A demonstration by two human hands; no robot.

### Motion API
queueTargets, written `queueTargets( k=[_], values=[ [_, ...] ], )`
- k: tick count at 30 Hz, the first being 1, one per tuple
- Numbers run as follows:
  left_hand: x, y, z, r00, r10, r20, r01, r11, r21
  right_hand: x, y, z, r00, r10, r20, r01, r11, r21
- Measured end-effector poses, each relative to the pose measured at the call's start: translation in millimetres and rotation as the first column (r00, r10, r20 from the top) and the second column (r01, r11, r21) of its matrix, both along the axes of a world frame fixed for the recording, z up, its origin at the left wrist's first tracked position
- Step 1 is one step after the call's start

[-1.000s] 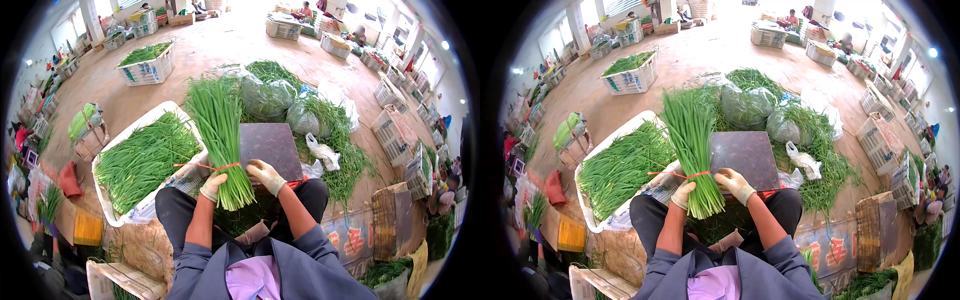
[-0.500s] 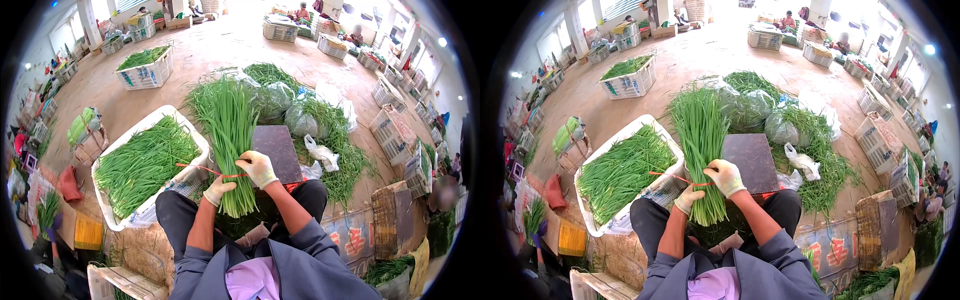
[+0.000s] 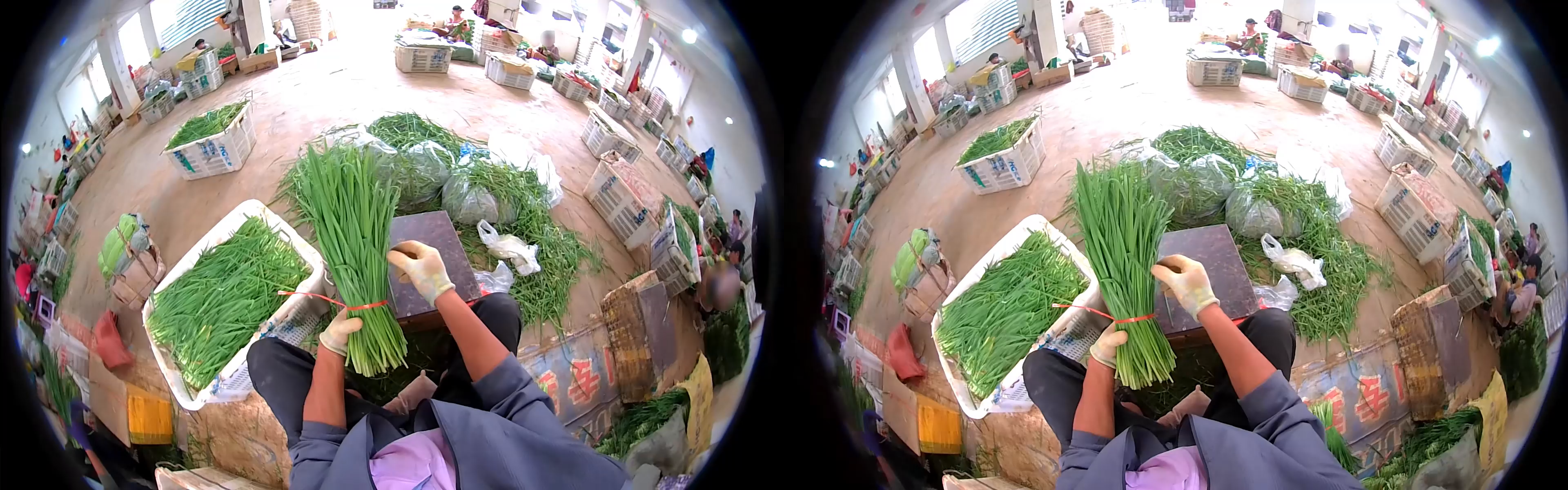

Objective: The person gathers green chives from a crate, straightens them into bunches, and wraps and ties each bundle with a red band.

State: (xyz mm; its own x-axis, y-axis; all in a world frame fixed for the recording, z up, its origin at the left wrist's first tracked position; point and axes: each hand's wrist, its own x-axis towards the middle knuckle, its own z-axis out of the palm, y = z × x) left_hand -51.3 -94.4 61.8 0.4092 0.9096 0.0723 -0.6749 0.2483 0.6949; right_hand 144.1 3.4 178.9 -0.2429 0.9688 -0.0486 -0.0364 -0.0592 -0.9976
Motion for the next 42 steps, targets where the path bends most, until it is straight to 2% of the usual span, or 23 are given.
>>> queueTargets(
  k=[1,3,5,7,9,12,16,18,19,20,21,23,24,25,26,27,30,34,36,37,40,42],
  values=[
    [0,0,1,1.000,0.008,0.004,-0.008,1.000,-0.003,1,2,-3,1.000,-0.003,-0.003,0.003,1.000,0.001],
    [0,0,1,1.000,-0.004,-0.002,0.004,1.000,-0.002,2,5,-6,0.995,0.076,-0.063,-0.083,0.989,-0.122],
    [-1,-1,1,1.000,-0.012,-0.006,0.012,1.000,-0.002,9,7,-6,0.995,0.069,-0.070,-0.078,0.989,-0.127],
    [0,-2,2,1.000,-0.019,-0.007,0.019,1.000,-0.006,12,8,-7,0.983,0.033,-0.178,-0.058,0.989,-0.136],
    [1,-2,2,1.000,-0.020,-0.010,0.020,1.000,-0.005,9,5,-10,0.987,0.011,-0.158,-0.037,0.986,-0.164],
    [3,-2,2,1.000,-0.019,-0.016,0.019,1.000,-0.015,5,2,-11,0.994,0.097,-0.056,-0.103,0.987,-0.124],
    [1,-2,2,0.999,-0.021,-0.050,0.020,1.000,-0.023,14,6,-18,0.990,0.104,-0.090,-0.118,0.979,-0.165],
    [2,-1,0,0.999,-0.021,-0.050,0.020,1.000,-0.024,22,12,-27,0.905,-0.026,-0.426,-0.062,0.980,-0.191],
    [2,-1,-1,0.998,-0.021,-0.051,0.019,1.000,-0.023,31,20,-33,0.905,-0.027,-0.425,-0.061,0.980,-0.192],
    [2,0,-2,0.999,-0.019,-0.051,0.017,1.000,-0.025,43,32,-37,0.566,0.083,-0.820,-0.258,0.963,-0.080],
    [1,-2,-4,0.998,0.006,-0.066,-0.009,0.999,-0.047,50,36,-31,0.063,0.143,-0.988,-0.372,0.922,0.110],
    [1,-1,-6,0.996,0.029,-0.081,-0.035,0.997,-0.064,58,33,-25,0.067,0.192,-0.979,-0.355,0.922,0.157],
    [1,0,-8,0.997,0.023,-0.069,-0.028,0.998,-0.063,53,21,-8,0.669,0.149,-0.728,-0.236,0.972,-0.018],
    [2,2,-8,0.998,0.014,-0.056,-0.017,0.998,-0.060,47,15,1,0.985,0.011,-0.171,-0.025,0.996,-0.082],
    [4,3,-8,0.998,0.006,-0.055,-0.010,0.998,-0.058,40,14,-7,0.996,0.067,-0.054,-0.072,0.994,-0.087],
    [5,4,-7,0.998,0.007,-0.057,-0.009,0.999,-0.045,32,11,-13,0.995,0.103,-0.016,-0.104,0.990,-0.095],
    [7,3,-2,0.998,0.009,-0.058,-0.011,0.999,-0.035,15,7,-21,0.993,0.113,-0.037,-0.118,0.976,-0.181],
    [5,2,-5,0.997,0.000,-0.080,-0.004,0.999,-0.046,14,9,-31,0.991,0.116,-0.064,-0.126,0.976,-0.175],
    [4,2,-6,0.997,-0.003,-0.079,-0.001,0.999,-0.049,18,9,-32,0.982,0.088,-0.170,-0.121,0.973,-0.197],
    [4,2,-7,0.997,-0.006,-0.078,0.002,0.999,-0.053,19,10,-32,0.982,0.088,-0.168,-0.121,0.973,-0.197],
    [4,2,-7,0.997,-0.003,-0.079,-0.001,0.999,-0.049,19,8,-29,0.981,-0.057,-0.186,0.024,0.984,-0.178],
    [6,3,-6,0.997,-0.006,-0.074,0.002,0.999,-0.048,14,6,-25,0.986,-0.049,-0.158,0.023,0.987,-0.159]
  ],
)
